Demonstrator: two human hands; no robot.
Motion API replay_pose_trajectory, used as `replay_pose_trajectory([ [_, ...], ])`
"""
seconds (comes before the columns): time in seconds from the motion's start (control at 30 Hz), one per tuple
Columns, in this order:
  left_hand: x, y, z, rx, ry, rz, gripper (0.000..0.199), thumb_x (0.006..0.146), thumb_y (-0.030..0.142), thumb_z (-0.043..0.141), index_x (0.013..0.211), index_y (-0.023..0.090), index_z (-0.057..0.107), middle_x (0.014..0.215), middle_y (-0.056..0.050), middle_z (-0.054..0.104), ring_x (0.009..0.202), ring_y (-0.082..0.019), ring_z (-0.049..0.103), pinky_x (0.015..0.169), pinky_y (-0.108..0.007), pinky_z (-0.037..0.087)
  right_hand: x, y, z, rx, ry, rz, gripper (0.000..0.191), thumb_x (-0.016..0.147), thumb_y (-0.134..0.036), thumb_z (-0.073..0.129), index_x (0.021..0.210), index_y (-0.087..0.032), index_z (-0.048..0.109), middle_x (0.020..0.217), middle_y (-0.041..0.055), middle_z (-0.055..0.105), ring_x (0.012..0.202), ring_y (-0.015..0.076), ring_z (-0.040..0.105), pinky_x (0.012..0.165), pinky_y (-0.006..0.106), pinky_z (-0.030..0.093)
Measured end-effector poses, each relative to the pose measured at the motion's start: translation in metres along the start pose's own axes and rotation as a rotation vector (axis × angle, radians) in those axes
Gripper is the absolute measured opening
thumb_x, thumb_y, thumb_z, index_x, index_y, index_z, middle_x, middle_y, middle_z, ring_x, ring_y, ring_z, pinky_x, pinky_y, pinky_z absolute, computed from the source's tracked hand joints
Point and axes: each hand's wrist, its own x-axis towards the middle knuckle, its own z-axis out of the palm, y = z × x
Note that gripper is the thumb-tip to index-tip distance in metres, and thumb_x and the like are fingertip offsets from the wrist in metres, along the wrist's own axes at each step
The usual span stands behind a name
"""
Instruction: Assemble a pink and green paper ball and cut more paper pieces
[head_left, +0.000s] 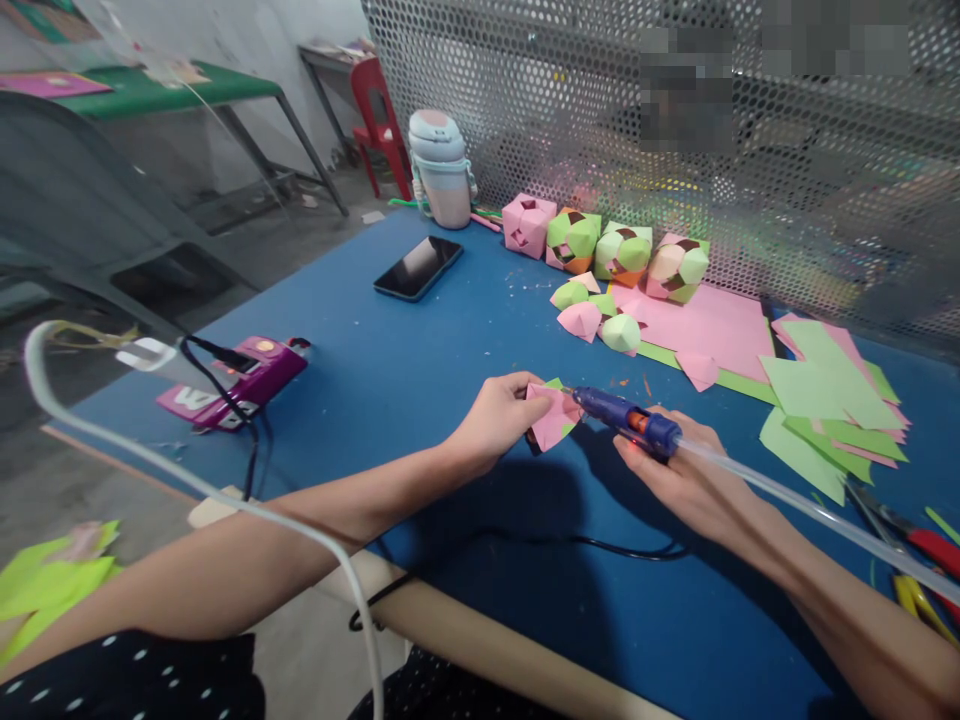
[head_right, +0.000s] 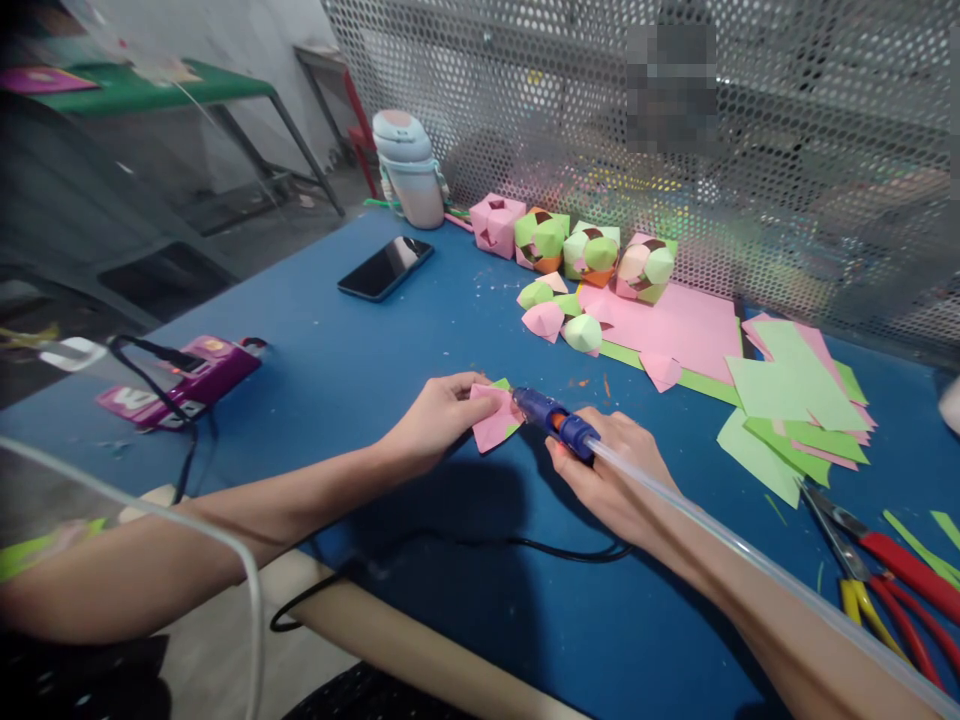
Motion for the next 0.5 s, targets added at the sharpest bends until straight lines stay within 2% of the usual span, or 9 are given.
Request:
replay_pose_trajectory([
  [0.17,-0.003,0.004,0.0013,0.052,-0.023,-0.018,0.009,0.069,0.021,0.061,0.073,0.013,0.063,0.06,0.003,0.058,0.053,-0.009,0.051,0.051,-0.019,0.037,0.0017,0.0012,0.0023,0.043,-0.087,0.065,0.025,0.09,-0.042,0.052,0.083,-0.02,0.061,0.074,0.0026,0.066,0.066,0.02,0.058,0.062,0.031,0.043],
  [0.27,-0.0037,0.004,0.0018,0.098,-0.025,-0.026,0.007,0.069,0.018,0.06,0.073,0.013,0.064,0.061,0.004,0.057,0.052,-0.008,0.05,0.05,-0.018,0.036,0.0017,0.0026,0.0034,0.049,-0.073,0.074,0.025,0.09,-0.043,0.052,0.083,-0.02,0.061,0.074,0.002,0.065,0.065,0.0198,0.058,0.062,0.031,0.043],
  [0.5,-0.0035,0.0034,0.0023,0.173,-0.023,-0.026,0.008,0.07,0.015,0.056,0.073,0.015,0.064,0.059,0.004,0.057,0.049,-0.008,0.05,0.047,-0.018,0.036,-0.001,0.0013,0.0043,-0.013,-0.032,-0.044,0.023,0.09,-0.039,0.055,0.076,-0.021,0.057,0.064,-0.0002,0.06,0.058,0.0172,0.054,0.056,0.028,0.039],
])
